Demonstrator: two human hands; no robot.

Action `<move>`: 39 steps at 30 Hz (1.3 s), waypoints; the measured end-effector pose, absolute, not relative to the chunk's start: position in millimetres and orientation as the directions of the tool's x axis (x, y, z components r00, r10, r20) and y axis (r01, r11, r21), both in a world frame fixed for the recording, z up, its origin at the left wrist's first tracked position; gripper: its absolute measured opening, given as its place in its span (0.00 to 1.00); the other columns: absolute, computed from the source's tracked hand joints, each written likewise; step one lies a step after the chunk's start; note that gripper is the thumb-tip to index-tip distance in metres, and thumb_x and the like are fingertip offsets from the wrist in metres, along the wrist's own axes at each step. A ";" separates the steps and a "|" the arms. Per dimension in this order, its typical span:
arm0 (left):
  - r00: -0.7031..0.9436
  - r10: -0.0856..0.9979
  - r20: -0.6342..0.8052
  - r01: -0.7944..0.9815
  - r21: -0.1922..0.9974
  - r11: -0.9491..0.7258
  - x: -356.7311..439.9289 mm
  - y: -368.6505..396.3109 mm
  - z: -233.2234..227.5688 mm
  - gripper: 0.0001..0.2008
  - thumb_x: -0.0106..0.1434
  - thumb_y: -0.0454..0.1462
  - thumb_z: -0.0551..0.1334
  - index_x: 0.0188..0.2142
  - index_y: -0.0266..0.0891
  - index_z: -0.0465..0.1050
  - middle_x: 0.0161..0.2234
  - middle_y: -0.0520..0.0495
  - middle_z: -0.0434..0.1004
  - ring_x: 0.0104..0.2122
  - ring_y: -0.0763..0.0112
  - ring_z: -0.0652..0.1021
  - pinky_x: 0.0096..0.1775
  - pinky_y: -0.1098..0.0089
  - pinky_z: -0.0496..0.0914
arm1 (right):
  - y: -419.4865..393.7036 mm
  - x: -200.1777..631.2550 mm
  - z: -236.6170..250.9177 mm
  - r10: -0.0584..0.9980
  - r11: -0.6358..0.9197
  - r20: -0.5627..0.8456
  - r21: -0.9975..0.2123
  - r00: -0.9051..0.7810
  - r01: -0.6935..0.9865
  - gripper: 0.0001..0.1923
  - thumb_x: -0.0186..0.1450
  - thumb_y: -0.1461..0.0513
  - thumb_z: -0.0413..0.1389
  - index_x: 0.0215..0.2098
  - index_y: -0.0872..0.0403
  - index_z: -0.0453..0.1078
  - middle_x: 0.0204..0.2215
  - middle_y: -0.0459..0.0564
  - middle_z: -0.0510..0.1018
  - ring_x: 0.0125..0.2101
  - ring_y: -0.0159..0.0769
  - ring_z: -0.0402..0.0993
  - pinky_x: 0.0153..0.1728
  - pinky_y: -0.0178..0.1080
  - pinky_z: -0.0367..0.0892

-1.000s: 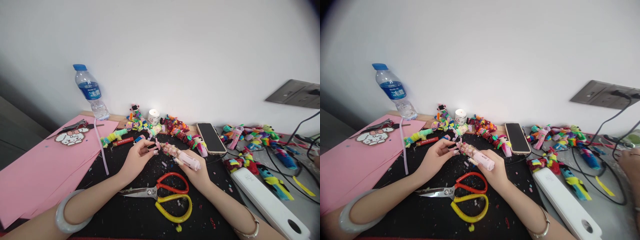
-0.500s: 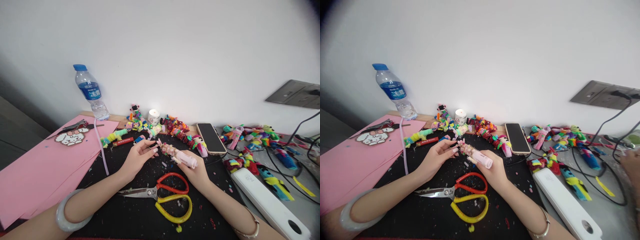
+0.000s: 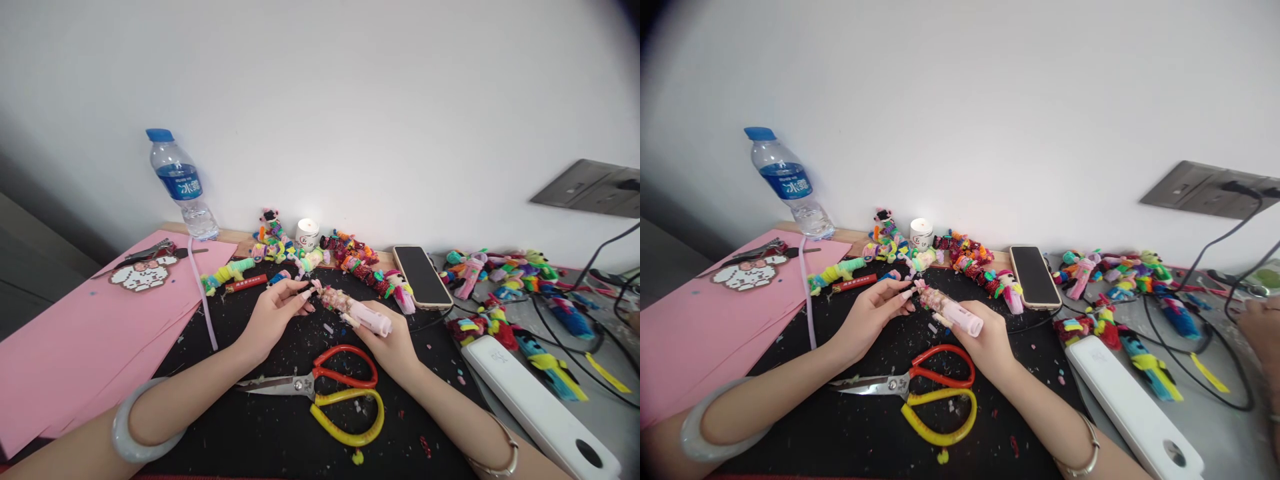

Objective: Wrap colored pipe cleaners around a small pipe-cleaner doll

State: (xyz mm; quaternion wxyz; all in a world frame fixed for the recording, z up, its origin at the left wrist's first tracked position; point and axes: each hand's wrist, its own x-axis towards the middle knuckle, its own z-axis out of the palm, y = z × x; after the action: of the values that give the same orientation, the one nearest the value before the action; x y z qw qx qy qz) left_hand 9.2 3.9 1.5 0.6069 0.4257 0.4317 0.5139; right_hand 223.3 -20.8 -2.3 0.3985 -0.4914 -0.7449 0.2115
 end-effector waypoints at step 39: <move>0.135 0.969 -0.207 -0.438 0.865 0.246 9.8 4.0 3.2 0.11 0.52 0.38 0.67 0.36 0.38 0.72 0.30 0.52 0.76 0.28 0.78 0.76 0.35 0.74 0.70 | -23.5 218.5 3.3 0.916 0.396 0.348 -0.717 -0.197 0.574 0.04 0.61 0.63 0.54 0.34 0.55 0.69 0.28 0.48 0.76 0.26 0.34 0.70 0.28 0.34 0.66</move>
State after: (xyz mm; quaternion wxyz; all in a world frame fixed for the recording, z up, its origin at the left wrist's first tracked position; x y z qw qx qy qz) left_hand 9.8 4.0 3.2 0.6780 0.3283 0.4041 0.5189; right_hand 218.5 -23.5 3.3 0.3856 -0.5026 -0.7411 0.2223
